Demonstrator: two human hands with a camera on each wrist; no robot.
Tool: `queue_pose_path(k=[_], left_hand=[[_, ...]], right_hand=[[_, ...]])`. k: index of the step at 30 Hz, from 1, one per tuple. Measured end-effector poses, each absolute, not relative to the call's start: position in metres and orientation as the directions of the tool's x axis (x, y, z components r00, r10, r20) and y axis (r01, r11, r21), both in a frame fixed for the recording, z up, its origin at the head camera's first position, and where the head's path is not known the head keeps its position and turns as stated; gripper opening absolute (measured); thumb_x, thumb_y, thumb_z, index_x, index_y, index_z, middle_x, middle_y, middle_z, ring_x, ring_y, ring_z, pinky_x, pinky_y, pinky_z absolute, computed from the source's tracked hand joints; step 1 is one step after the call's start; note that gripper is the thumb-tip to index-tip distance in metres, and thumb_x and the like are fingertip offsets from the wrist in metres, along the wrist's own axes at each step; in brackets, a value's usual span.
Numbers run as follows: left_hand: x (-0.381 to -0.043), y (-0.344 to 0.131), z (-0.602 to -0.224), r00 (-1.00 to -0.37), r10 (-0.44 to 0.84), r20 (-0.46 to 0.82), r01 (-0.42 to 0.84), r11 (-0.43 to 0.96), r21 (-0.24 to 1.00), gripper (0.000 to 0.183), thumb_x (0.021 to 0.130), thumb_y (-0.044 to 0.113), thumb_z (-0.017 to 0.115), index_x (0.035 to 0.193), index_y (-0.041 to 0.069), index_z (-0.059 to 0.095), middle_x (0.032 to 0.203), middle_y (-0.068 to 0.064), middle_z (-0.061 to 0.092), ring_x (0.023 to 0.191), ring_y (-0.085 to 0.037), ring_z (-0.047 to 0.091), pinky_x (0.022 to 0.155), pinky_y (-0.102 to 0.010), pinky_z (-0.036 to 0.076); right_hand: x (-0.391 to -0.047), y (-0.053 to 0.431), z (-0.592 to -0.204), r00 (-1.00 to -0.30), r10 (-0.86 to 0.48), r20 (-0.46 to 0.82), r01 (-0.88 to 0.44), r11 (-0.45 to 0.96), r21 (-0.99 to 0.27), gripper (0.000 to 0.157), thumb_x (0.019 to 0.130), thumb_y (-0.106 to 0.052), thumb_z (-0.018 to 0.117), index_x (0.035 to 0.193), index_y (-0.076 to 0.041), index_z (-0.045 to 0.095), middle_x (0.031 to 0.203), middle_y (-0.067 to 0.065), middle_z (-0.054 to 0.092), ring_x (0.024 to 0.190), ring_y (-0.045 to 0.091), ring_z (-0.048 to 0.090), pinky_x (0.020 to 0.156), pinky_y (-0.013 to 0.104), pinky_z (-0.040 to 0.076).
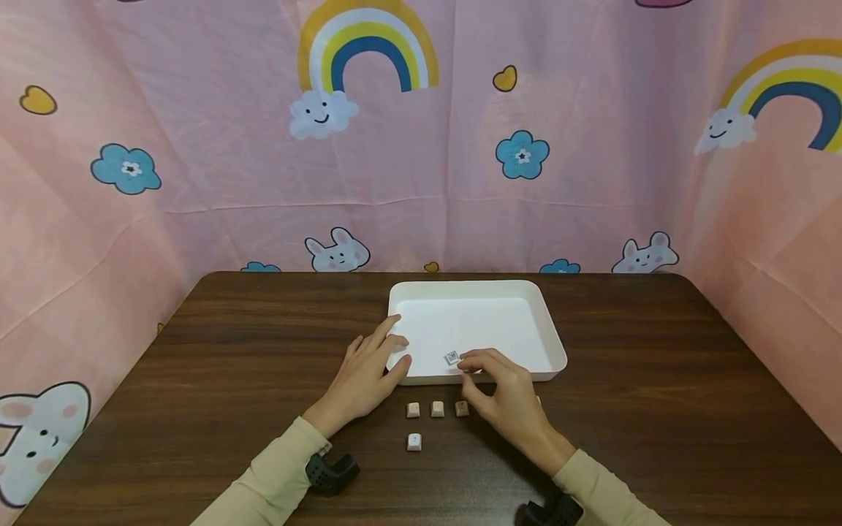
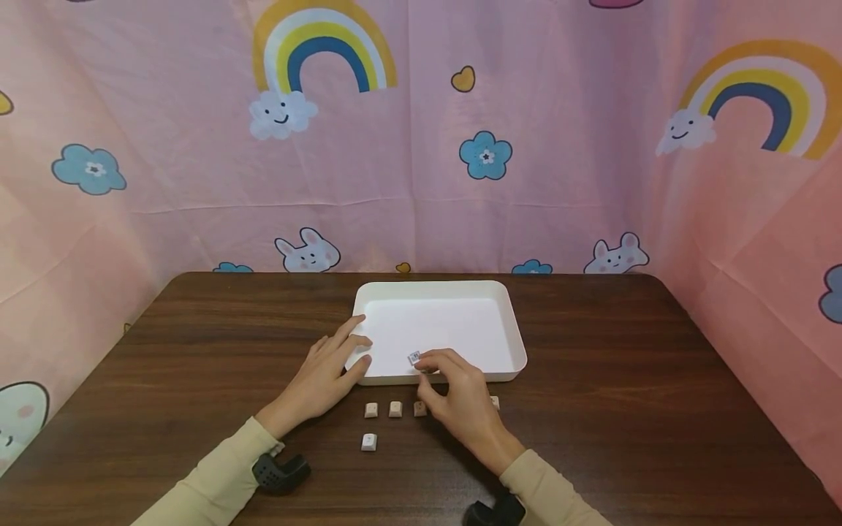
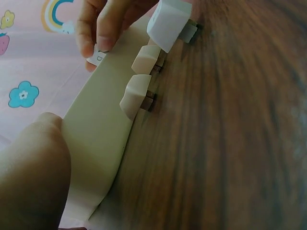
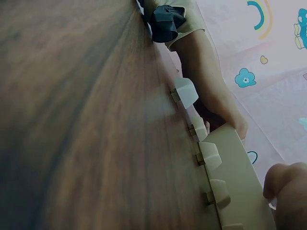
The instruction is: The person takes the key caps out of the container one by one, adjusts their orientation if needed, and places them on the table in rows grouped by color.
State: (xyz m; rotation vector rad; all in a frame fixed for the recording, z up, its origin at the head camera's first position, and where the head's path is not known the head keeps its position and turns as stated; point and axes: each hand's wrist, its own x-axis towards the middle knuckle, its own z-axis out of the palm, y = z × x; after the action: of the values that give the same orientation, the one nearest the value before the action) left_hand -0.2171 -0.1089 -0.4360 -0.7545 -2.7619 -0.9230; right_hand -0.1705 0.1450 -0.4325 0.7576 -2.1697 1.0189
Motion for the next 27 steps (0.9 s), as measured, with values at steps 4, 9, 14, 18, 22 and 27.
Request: queue_pose_path(k=[4, 9, 14, 18, 22, 27], left_hand=[[-0.2170, -0.1086, -0.4352, -0.864, 0.418, 0.280, 0.503, 0.684, 0.529, 0.032, 0.107, 0.037, 0.050, 0.127, 0.016, 0.062, 0.166, -0.006, 0.030, 0.140, -0.033, 0.049, 0.114, -0.073, 0.022], [-0.2172, -0.1082, -0.4354, -0.867, 0.415, 0.276, 0.497, 0.685, 0.532, 0.032, 0.107, 0.037, 0.050, 0.127, 0.016, 0.062, 0.167, -0.005, 0.030, 0.140, -0.034, 0.050, 0.114, -0.073, 0.021], [-0.2170, -0.1078, -0.4354, -0.866, 0.412, 0.283, 0.499, 0.689, 0.525, 0.032, 0.106, 0.037, 0.052, 0.127, 0.016, 0.063, 0.166, -0.006, 0.030, 0.139, -0.035, 0.050, 0.114, -0.073, 0.022], [-0.2166, -0.1078, -0.4349, -0.867, 0.412, 0.279, 0.497, 0.692, 0.524, 0.032, 0.106, 0.037, 0.052, 0.127, 0.015, 0.063, 0.166, -0.006, 0.030, 0.139, -0.035, 0.050, 0.114, -0.073, 0.022], [-0.2164, -0.1082, -0.4352, -0.871, 0.412, 0.267, 0.490, 0.695, 0.527, 0.033, 0.107, 0.038, 0.051, 0.127, 0.016, 0.062, 0.167, -0.005, 0.029, 0.140, -0.035, 0.049, 0.115, -0.073, 0.021], [-0.2165, -0.1083, -0.4340, -0.869, 0.412, 0.273, 0.494, 0.690, 0.529, 0.032, 0.106, 0.036, 0.052, 0.127, 0.014, 0.062, 0.166, -0.007, 0.030, 0.139, -0.036, 0.049, 0.114, -0.073, 0.022]], right_hand=[[-0.1704, 0.1450, -0.4311, -0.632, -0.230, 0.740, -0.720, 0.527, -0.451, 0.023, 0.083, 0.008, 0.074, 0.099, -0.008, 0.073, 0.105, 0.007, 0.075, 0.093, 0.017, 0.074, 0.079, 0.025, 0.059], [-0.1685, 0.1441, -0.4280, -0.597, -0.222, 0.771, -0.751, 0.492, -0.440, 0.024, 0.082, 0.006, 0.077, 0.101, -0.009, 0.072, 0.105, 0.006, 0.074, 0.096, 0.019, 0.073, 0.087, 0.016, 0.055], [-0.1663, 0.1411, -0.4264, -0.557, -0.230, 0.798, -0.793, 0.432, -0.429, 0.034, 0.080, 0.009, 0.078, 0.110, -0.004, 0.071, 0.105, 0.007, 0.071, 0.092, 0.019, 0.073, 0.082, 0.017, 0.057], [-0.1658, 0.1394, -0.4265, -0.548, -0.235, 0.803, -0.812, 0.382, -0.442, 0.038, 0.079, 0.014, 0.076, 0.113, 0.000, 0.071, 0.106, 0.010, 0.069, 0.089, 0.020, 0.073, 0.077, 0.018, 0.058], [-0.1649, 0.1389, -0.4269, -0.549, -0.232, 0.803, -0.814, 0.365, -0.451, 0.035, 0.078, 0.016, 0.075, 0.110, 0.002, 0.071, 0.106, 0.011, 0.068, 0.090, 0.021, 0.074, 0.077, 0.019, 0.059], [-0.1648, 0.1391, -0.4272, -0.570, -0.206, 0.795, -0.797, 0.374, -0.474, 0.033, 0.078, 0.016, 0.074, 0.106, -0.001, 0.070, 0.106, 0.010, 0.066, 0.091, 0.020, 0.072, 0.079, 0.020, 0.059]])
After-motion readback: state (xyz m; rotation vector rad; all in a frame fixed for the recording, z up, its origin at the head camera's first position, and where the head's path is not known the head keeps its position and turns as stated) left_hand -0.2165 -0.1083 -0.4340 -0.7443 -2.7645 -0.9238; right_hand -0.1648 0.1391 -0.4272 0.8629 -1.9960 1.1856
